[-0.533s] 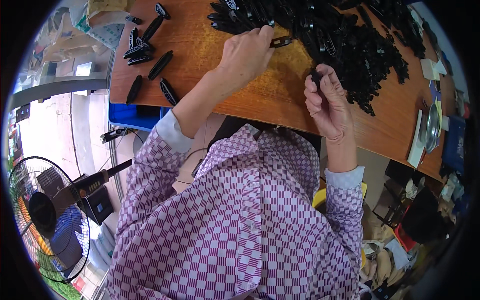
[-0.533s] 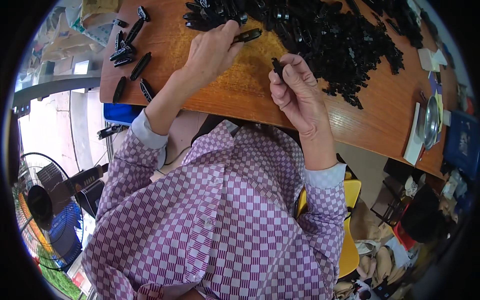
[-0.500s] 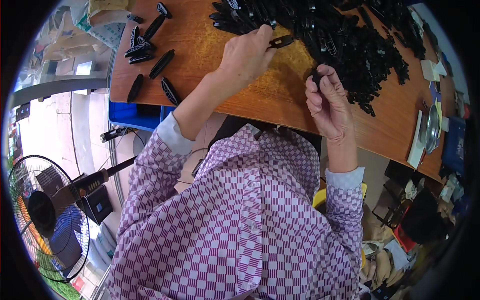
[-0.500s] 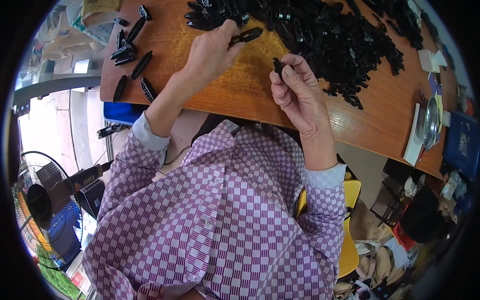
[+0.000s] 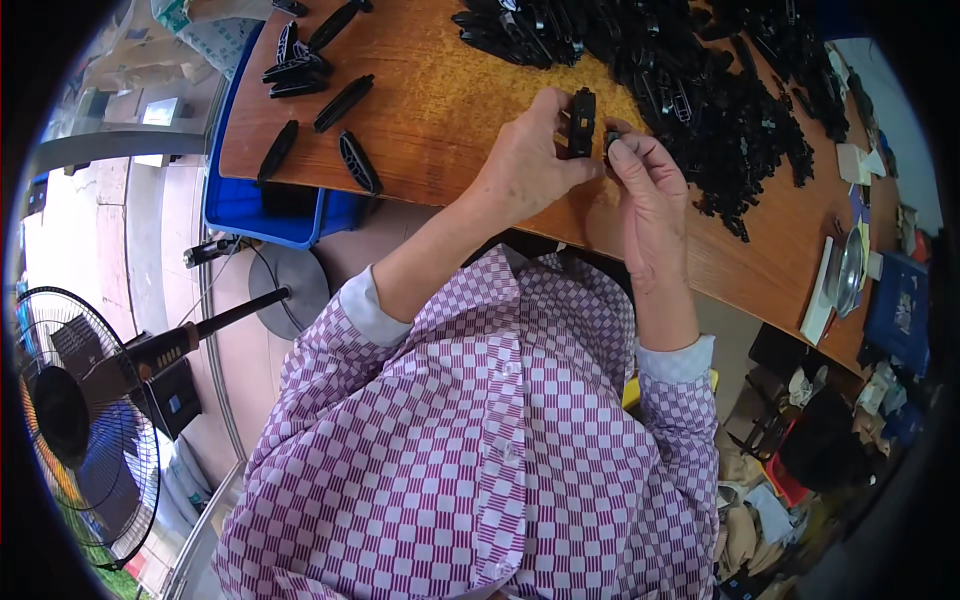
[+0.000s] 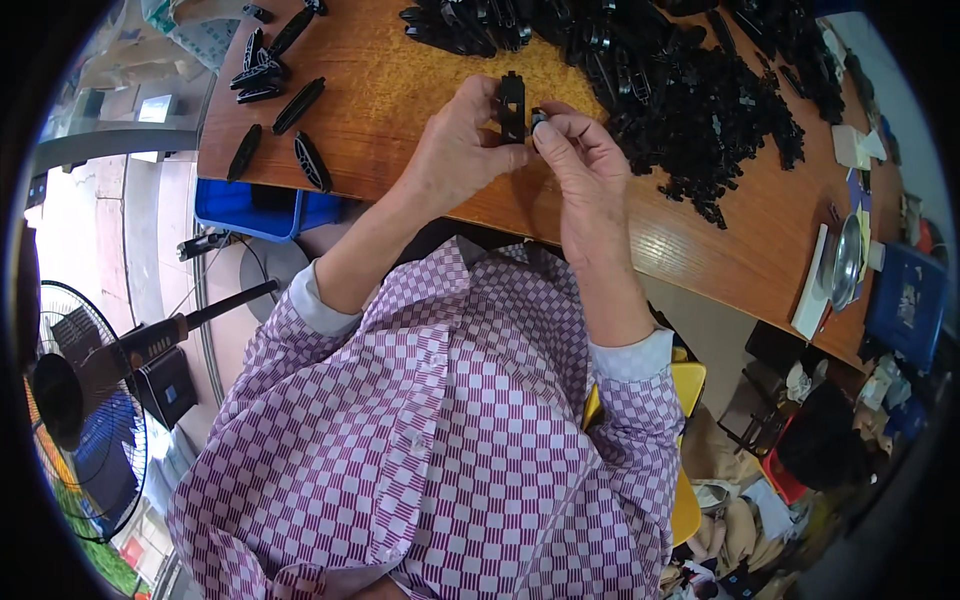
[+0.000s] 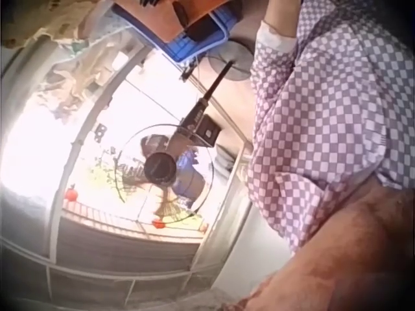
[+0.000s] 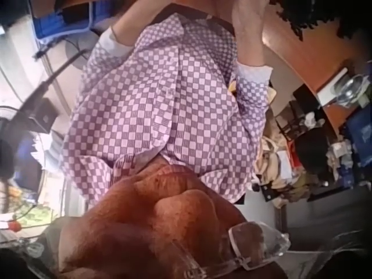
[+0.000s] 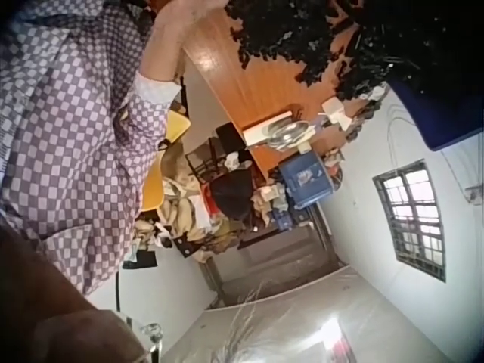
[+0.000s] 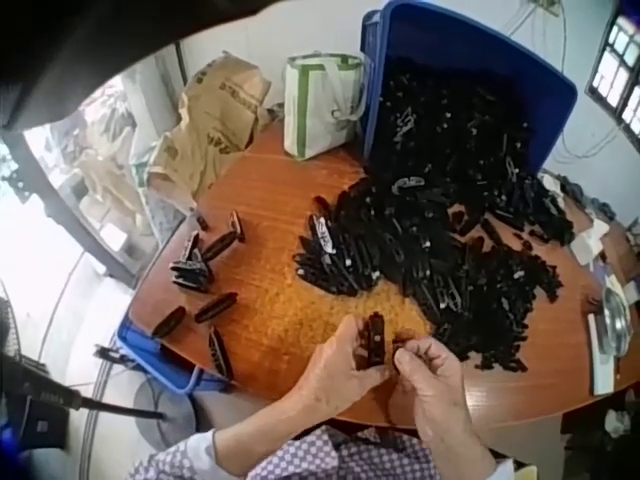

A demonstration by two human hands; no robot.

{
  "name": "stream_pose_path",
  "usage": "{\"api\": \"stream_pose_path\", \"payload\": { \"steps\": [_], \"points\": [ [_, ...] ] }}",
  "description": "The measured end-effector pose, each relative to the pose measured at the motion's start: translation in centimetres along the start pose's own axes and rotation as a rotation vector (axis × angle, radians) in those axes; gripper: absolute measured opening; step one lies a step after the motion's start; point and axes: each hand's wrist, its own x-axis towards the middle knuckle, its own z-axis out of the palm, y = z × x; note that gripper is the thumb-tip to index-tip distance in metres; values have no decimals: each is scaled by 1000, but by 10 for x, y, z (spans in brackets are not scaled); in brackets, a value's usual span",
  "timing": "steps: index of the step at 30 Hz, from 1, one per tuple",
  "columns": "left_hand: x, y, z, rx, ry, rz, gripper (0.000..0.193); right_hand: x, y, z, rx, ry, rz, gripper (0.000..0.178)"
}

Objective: The recorder is sorting and inspecting small black plastic components on a wooden workbench.

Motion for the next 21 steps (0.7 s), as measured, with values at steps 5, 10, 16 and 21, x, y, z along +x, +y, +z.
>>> {"api": "stream_pose_path", "payload": {
  "steps": [5,10,16,21],
  "points": [
    [-3,16,1,58,30,-42,52,0,12,10,144,36,7,8],
    [-3,14,4,118,75,36,49,0,14,14,117,78,-7,8],
    [-4,9,6,96,-53,58,47,-1,15,4,84,96,7,15],
    [-11,15,5,64,-196,-7,51,-9,8,-4,3,37,2,29]
  ]
}}
